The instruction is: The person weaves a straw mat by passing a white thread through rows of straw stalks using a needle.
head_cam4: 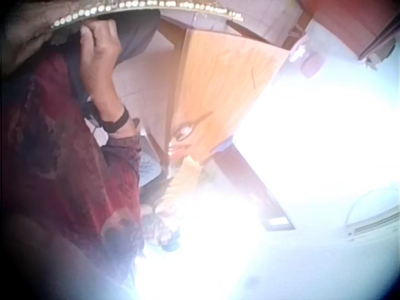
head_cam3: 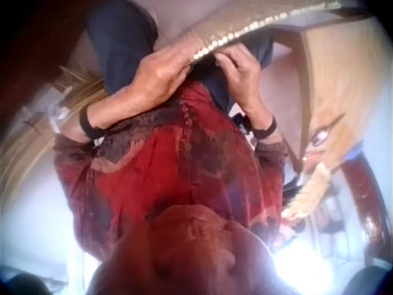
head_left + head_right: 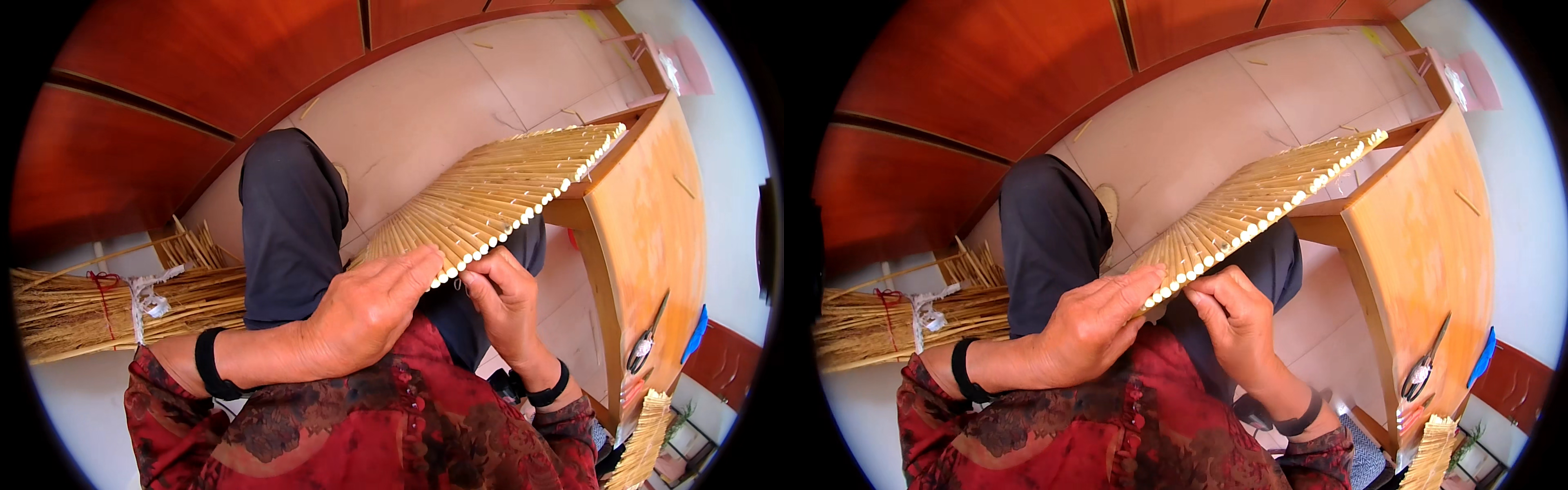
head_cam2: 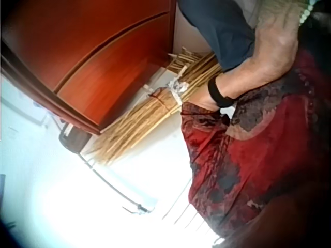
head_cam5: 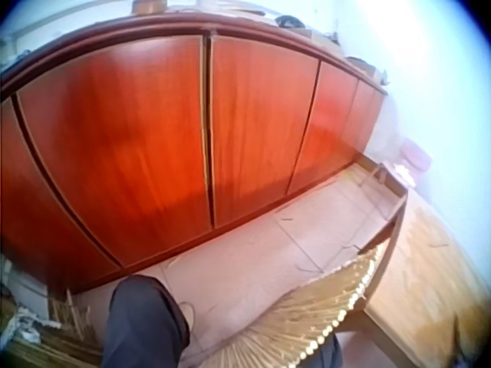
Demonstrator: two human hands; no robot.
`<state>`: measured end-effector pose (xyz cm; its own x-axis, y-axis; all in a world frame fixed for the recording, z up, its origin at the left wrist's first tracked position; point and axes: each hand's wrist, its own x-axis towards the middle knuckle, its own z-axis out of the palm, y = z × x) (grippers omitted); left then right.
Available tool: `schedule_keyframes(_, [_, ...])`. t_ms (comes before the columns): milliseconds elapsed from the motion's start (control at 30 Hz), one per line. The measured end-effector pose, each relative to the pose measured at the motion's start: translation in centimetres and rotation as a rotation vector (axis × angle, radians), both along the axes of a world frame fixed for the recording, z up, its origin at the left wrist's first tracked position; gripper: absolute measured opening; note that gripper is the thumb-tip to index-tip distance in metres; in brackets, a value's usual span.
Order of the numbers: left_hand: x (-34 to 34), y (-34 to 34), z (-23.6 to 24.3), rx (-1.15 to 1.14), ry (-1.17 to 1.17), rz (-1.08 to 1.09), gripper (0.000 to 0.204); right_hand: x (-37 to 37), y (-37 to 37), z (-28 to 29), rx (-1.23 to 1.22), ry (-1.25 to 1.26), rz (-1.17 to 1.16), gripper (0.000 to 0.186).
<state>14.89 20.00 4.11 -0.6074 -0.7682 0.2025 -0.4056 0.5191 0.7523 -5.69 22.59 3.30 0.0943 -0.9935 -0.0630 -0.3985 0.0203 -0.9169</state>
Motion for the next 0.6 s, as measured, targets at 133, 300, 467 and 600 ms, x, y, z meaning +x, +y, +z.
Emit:
schedule_keyframes(133, [-0.4,0.4,-0.3,-0.024,-0.003,0.038,0.056,0.0,0.7,-0.8,0.026,-0.053,-0.064,0.008])
schedule_keyframes(300, [-0.9,0.4,-0.3,0.014,0.005,0.066,0.053,-0.7,0.5,-0.2,0.11,-0.09,-0.05,0.01])
schedule_keyframes(467, [-1.3,-0.2,-0.3,0.018,-0.01,0.053,0.05,-2.5,0.9,0.0,-0.026,0.167,0.078,0.016])
schedule_keyframes(600, [-1.4,-0.5,-0.3,-0.002,-0.024,0.047,0.049,-2.5,1.4,1.3,0.368,0.012,-0.027,0.018])
